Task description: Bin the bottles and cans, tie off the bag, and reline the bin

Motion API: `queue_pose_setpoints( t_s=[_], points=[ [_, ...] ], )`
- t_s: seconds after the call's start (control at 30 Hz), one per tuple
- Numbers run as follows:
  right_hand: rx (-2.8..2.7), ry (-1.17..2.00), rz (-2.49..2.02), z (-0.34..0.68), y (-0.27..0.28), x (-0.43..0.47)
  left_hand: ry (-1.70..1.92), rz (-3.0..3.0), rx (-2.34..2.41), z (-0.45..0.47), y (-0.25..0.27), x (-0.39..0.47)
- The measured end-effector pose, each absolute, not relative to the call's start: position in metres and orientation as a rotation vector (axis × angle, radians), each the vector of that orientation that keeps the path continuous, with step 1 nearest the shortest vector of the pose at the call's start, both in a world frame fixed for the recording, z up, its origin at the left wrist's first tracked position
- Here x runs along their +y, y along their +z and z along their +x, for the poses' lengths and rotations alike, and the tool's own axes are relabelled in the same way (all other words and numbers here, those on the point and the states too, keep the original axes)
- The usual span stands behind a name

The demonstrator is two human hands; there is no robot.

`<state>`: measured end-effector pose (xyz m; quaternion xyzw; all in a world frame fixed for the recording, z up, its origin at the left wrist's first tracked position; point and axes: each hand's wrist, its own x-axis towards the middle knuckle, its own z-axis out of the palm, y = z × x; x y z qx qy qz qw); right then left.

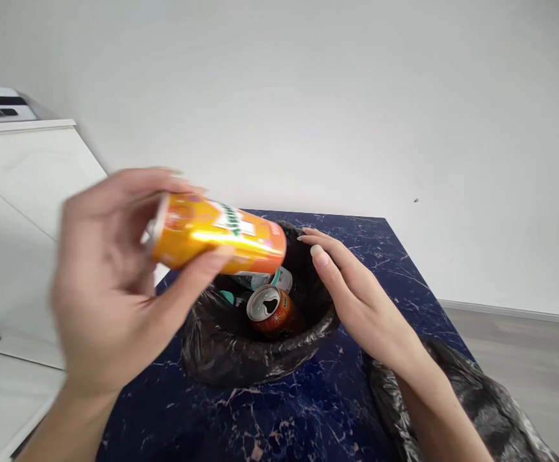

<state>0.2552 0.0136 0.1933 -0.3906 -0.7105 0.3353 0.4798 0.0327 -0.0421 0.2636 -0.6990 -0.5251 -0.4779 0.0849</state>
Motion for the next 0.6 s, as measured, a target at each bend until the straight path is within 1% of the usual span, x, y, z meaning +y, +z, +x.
queue_pose_setpoints(
  t_s=[0.07, 0.1, 0.27, 0.37, 0.5, 0.6],
  points=[
    [-1.705, 0.837, -0.930, 0.255, 0.194, 0.014, -1.580, -2.229, -1.419, 0.040, 0.263, -0.032],
    [-1.689, 0.844, -0.924, 0.255, 0.194, 0.014, -1.583, -2.308, -1.399, 0.041, 0.262, -0.028],
    [-1.645, 0.835, -0.942, 0.257, 0.196, 0.015, -1.244, -2.609, -1.506, 0.034, 0.254, -0.012],
    [-1.639, 0.838, -0.957, 0.259, 0.197, 0.015, -1.210, -2.671, -1.501, 0.031, 0.252, -0.012],
    [-1.619, 0.837, -0.987, 0.261, 0.196, 0.017, -1.322, -2.605, -1.461, 0.030, 0.255, -0.014],
    [-1.610, 0.836, -1.011, 0.263, 0.194, 0.019, -1.474, -2.403, -1.448, 0.026, 0.256, -0.010]
  ],
)
